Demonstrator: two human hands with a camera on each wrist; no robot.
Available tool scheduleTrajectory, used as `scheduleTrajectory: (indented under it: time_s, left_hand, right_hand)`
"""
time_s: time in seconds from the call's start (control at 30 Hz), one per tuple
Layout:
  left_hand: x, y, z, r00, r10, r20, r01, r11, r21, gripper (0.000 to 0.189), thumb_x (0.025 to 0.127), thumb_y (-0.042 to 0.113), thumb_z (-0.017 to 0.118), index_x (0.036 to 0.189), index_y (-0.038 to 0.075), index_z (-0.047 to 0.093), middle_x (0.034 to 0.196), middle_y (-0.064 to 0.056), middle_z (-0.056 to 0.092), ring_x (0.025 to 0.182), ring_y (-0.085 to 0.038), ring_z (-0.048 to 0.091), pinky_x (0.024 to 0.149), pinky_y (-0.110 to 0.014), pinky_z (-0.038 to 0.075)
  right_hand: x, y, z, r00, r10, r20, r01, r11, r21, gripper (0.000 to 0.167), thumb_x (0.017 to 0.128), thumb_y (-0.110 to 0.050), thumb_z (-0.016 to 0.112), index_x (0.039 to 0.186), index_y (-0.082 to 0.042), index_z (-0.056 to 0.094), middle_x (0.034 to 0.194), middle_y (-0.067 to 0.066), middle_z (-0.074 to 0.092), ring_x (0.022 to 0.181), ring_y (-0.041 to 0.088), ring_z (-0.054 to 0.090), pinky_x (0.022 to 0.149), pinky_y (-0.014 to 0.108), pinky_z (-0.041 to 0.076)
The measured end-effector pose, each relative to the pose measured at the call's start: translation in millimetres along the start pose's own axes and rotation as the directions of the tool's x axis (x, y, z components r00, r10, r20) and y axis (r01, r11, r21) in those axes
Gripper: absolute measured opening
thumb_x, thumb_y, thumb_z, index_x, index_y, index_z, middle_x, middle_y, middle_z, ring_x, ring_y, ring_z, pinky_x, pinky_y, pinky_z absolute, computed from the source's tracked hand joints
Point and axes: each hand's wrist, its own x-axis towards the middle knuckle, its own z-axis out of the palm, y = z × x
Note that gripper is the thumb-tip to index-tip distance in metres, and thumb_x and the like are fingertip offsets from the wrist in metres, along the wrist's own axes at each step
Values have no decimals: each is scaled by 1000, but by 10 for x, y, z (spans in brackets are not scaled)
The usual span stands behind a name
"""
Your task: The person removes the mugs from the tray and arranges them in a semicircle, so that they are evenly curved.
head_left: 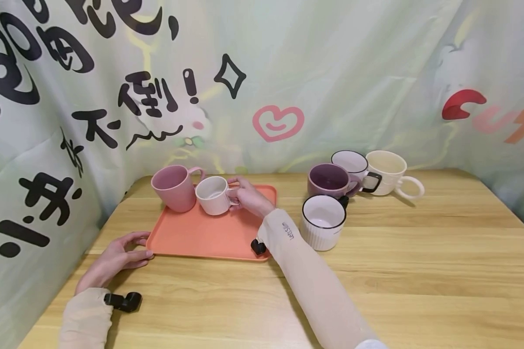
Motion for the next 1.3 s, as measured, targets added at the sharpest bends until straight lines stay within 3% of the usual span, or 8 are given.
scheduleTrajectory:
  time_s: [0.3, 0.5, 0.8, 0.97, 1.3]
  left_hand:
    - [11, -3, 4, 1000, -4, -1, 4, 1000, 17, 74, 92, 5, 74, 149, -15, 31, 122, -26, 51, 90, -11, 69, 82, -30, 61]
    - [11, 3, 5, 1000, -12, 6, 12, 1000, 12, 73, 93, 2, 73, 149, -16, 29, 123, -26, 50, 89, -10, 69, 82, -30, 61]
    - [-7, 9, 8, 1000, 3, 4, -3, 1000, -6, 71, 93, 1, 72, 148, -16, 30, 117, -20, 51, 87, -11, 69, 80, -29, 62]
    - [-5, 9, 6, 1000, 12, -6, -12, 1000, -11, 72, 92, 3, 73, 148, -15, 33, 117, -20, 51, 88, -11, 69, 81, -29, 61]
    - [9, -13, 2, 1000, 1, 6, -1, 1000, -6, 72, 93, 4, 73, 148, -16, 30, 119, -21, 52, 88, -11, 70, 81, -29, 62]
  right_hand:
    - [-43, -1, 22, 990, -103, -94, 106, 994, 27, 28, 95, 7, 50, 123, 5, 44, 73, 5, 41, 64, 15, 43, 61, 25, 55]
    - [-84, -46, 25, 985, -149, -87, 152, 988, 30, 20, 93, 11, 50, 109, 1, 43, 69, 4, 40, 62, 15, 45, 60, 26, 54]
    - [-146, -147, 6, 977, -194, -88, 199, 979, 51, 20, 91, 13, 51, 103, 0, 44, 68, 3, 41, 61, 14, 42, 58, 24, 55]
    - [-204, -225, 7, 975, -191, -109, 197, 979, 44, 17, 92, 12, 52, 103, 0, 45, 74, 7, 46, 64, 16, 48, 59, 27, 56]
    - [-347, -452, 8, 965, -174, -196, 189, 980, 63, 18, 89, 11, 50, 99, -2, 43, 74, 7, 47, 63, 16, 48, 55, 27, 55]
